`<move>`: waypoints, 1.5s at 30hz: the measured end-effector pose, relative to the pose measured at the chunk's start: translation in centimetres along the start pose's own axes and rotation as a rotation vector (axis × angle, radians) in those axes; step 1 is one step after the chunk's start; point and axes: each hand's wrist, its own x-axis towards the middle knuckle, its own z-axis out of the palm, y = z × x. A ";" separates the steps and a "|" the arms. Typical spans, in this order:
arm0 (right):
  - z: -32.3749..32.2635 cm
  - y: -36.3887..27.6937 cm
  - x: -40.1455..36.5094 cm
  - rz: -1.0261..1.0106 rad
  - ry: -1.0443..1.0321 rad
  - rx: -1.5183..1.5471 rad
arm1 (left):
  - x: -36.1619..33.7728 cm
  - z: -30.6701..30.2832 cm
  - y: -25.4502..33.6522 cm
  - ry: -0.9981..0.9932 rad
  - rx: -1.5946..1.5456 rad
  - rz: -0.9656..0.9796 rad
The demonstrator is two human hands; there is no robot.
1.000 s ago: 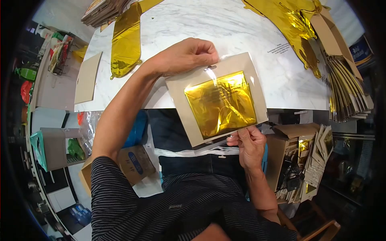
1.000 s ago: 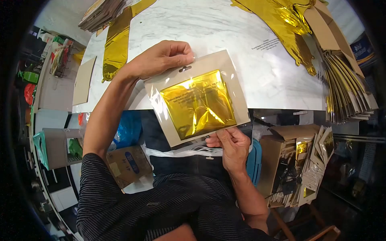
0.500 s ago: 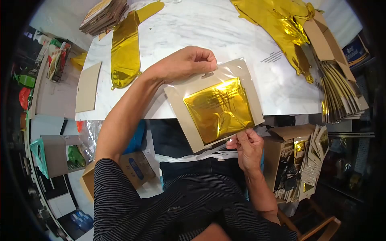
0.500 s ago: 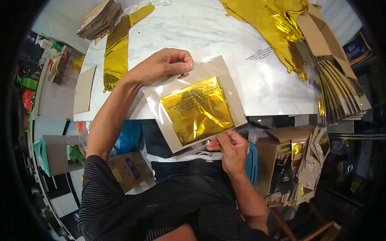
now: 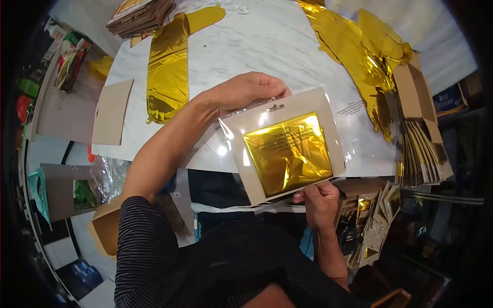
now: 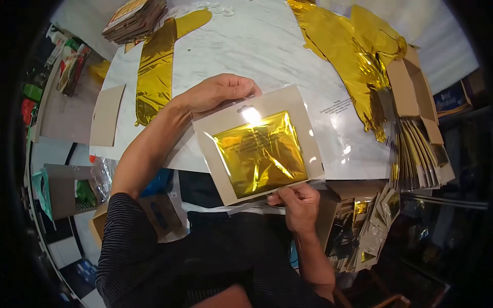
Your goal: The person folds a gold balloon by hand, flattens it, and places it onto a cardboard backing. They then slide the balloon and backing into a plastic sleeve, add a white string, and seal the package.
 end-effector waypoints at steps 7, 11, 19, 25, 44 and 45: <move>0.2 0.0 0.0 0.022 0.034 0.064 | -0.8 -2.0 0.5 -0.001 0.146 0.038; 1.1 -0.4 -0.3 0.034 0.063 0.043 | -1.3 -1.4 1.3 0.044 0.166 -0.018; 1.7 0.3 -0.6 0.063 0.071 -0.016 | -0.7 -2.0 0.3 -0.054 0.350 -0.063; 2.7 -0.1 -0.6 0.091 0.112 -0.150 | -0.6 -0.6 0.3 0.005 0.255 -0.124; 1.4 -4.3 0.6 0.275 -0.040 -0.243 | 2.4 0.5 0.5 0.626 1.571 0.418; 0.7 -5.7 0.4 0.267 -0.121 -0.340 | 1.8 1.3 0.0 0.520 1.542 0.482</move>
